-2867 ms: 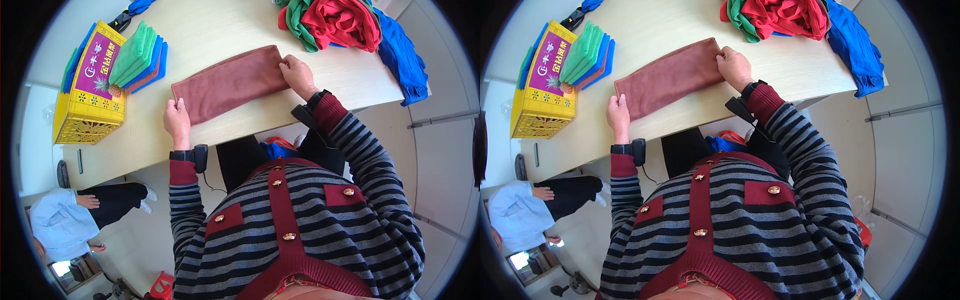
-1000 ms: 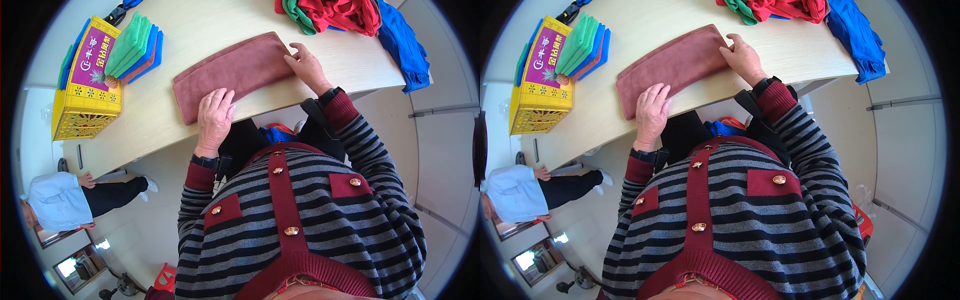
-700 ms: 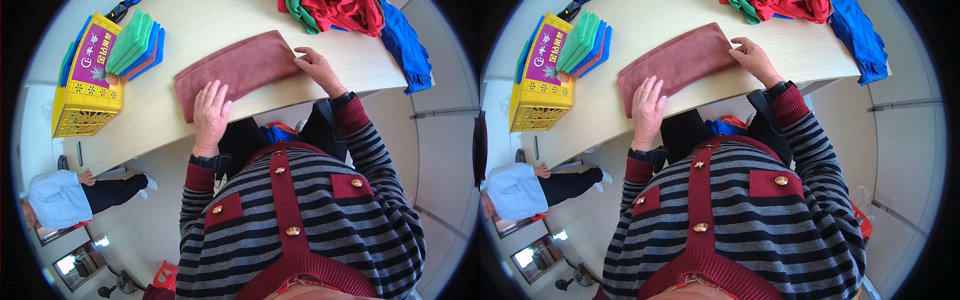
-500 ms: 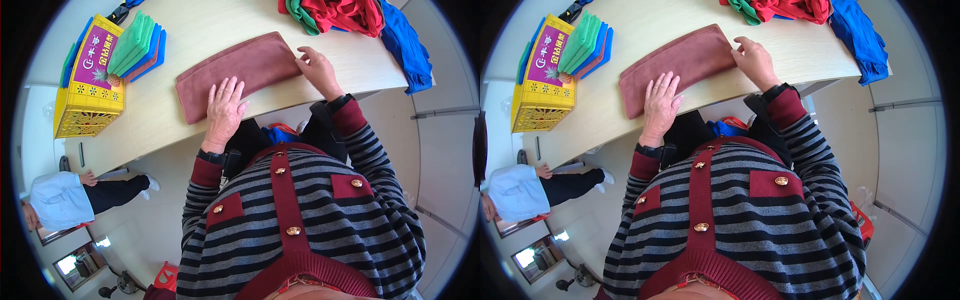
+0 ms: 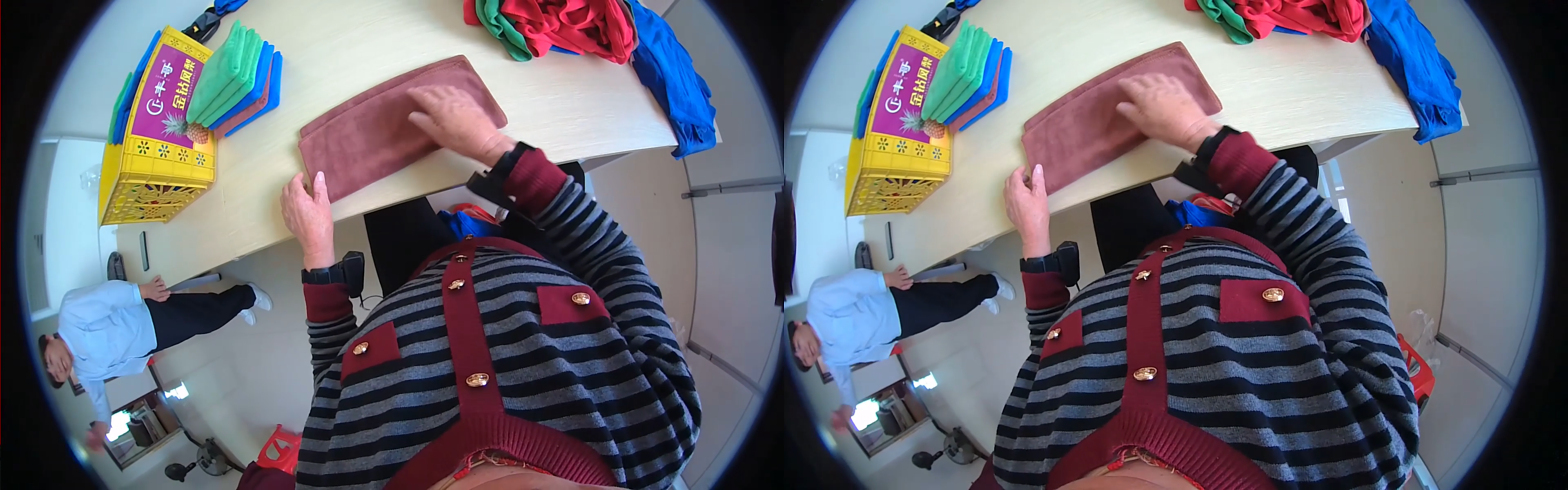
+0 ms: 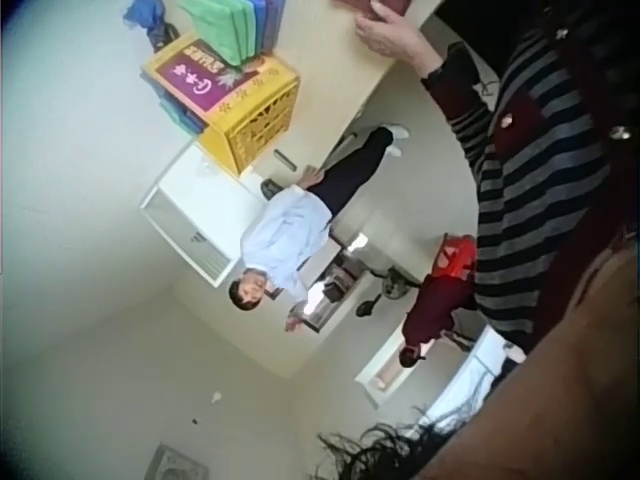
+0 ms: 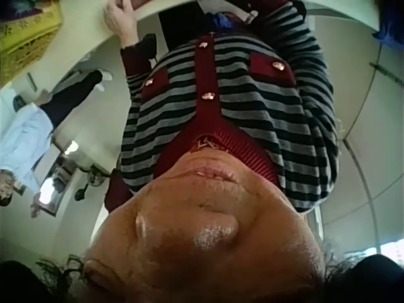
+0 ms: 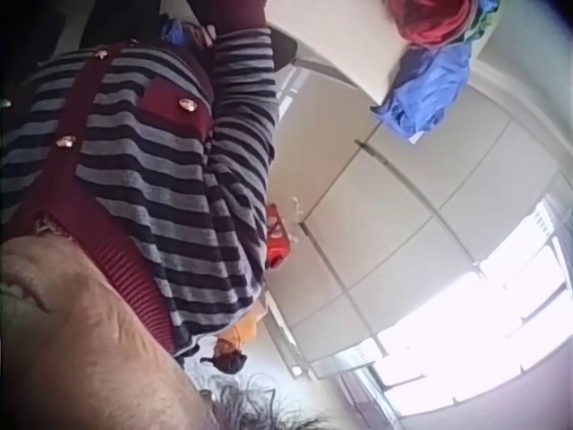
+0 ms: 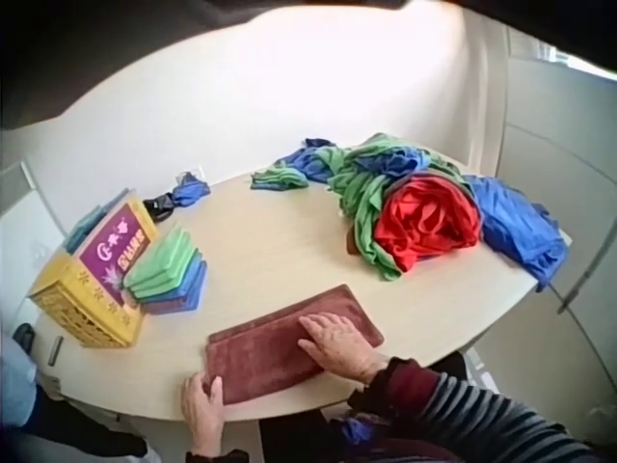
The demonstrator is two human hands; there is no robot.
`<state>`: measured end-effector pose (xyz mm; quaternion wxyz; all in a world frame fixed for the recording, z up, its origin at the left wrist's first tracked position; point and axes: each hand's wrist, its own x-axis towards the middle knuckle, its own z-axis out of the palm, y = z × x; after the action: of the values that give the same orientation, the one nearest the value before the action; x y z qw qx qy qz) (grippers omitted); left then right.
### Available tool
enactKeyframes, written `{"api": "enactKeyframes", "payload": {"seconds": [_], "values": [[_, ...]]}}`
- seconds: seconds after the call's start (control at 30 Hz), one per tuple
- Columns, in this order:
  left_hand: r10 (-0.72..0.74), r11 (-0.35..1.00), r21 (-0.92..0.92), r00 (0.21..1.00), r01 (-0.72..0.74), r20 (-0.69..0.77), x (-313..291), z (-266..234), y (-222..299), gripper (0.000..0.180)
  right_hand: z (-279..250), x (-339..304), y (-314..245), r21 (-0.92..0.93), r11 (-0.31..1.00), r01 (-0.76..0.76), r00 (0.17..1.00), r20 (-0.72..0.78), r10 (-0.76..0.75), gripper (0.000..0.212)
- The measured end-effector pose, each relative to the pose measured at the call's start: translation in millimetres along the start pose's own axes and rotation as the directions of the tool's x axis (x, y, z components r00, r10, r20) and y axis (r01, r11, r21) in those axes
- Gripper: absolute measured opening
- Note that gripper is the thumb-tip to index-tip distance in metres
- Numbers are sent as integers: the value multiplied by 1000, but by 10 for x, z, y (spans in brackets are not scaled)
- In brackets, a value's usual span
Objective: The person spreads a green cloth on a table, folds it into a square, and places it on a stack. They then take a brown cloth, spread it out, and fold it into a square as well.
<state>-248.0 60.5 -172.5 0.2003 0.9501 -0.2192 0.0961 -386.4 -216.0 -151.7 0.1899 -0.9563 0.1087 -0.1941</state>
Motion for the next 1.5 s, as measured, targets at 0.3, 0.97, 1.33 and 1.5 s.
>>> {"api": "enactKeyframes", "payload": {"seconds": [0.3, 0.97, 1.33, 1.5], "values": [[537, 842, 75, 843, -534, -19, 801, 19, 150, 46, -147, 554, 565, -268, 956, 117, 958, 283, -38, 45], [492, 810, -475, 839, -344, 232, 769, -957, 238, 20, -783, 574, 844, 102, 992, 73, 913, 394, -107, 32], [537, 719, -422, 827, -552, -166, 2361, -1679, 698, 19, -2469, 1375, 346, -192, 961, 198, 941, -239, -241, 10], [515, 753, -175, 734, -634, -441, 2014, -1979, 659, 12, -2597, 1163, -127, -118, 975, 190, 920, -326, -219, 13]]}}
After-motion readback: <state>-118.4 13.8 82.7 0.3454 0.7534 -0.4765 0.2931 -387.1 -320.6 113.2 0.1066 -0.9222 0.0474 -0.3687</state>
